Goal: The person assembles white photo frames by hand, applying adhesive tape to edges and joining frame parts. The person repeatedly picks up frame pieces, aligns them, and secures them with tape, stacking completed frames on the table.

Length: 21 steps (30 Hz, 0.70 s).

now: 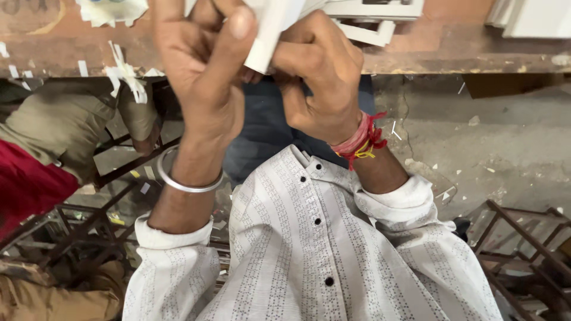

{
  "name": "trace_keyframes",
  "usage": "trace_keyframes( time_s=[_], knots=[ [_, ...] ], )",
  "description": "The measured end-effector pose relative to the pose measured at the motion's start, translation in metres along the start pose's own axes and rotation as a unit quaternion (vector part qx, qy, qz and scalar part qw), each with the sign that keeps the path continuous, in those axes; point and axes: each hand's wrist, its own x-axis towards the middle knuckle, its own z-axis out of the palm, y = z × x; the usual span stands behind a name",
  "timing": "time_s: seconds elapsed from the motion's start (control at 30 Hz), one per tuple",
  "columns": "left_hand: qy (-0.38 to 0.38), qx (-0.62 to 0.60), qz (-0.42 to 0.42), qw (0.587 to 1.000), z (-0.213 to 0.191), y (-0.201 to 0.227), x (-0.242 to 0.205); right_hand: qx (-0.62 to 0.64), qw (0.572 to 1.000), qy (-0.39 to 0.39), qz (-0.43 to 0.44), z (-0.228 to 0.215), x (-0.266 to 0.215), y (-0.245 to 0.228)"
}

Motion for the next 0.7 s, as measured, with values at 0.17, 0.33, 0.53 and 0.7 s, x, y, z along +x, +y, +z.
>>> trace_keyframes(
  time_s=[0.17,0.33,0.53,0.7],
  knots=[
    [-0.009,0.036,0.022,0.999,-0.007,-0.011,0.004,0.018,1.0,-0.01,-0.005,0.003,0.002,0.003],
    [0.001,0.052,0.059,0.997,-0.015,-0.015,-0.001,-0.001,0.999,-0.037,0.02,0.001,-0.001,0.004],
    [0.096,0.238,0.16,0.953,-0.014,-0.019,-0.001,0.029,0.998,-0.038,0.04,0.003,0.004,0.002],
    [0.08,0.334,0.367,0.864,-0.006,-0.013,-0.001,0.037,0.997,-0.04,0.054,0.001,0.001,0.002]
  ],
)
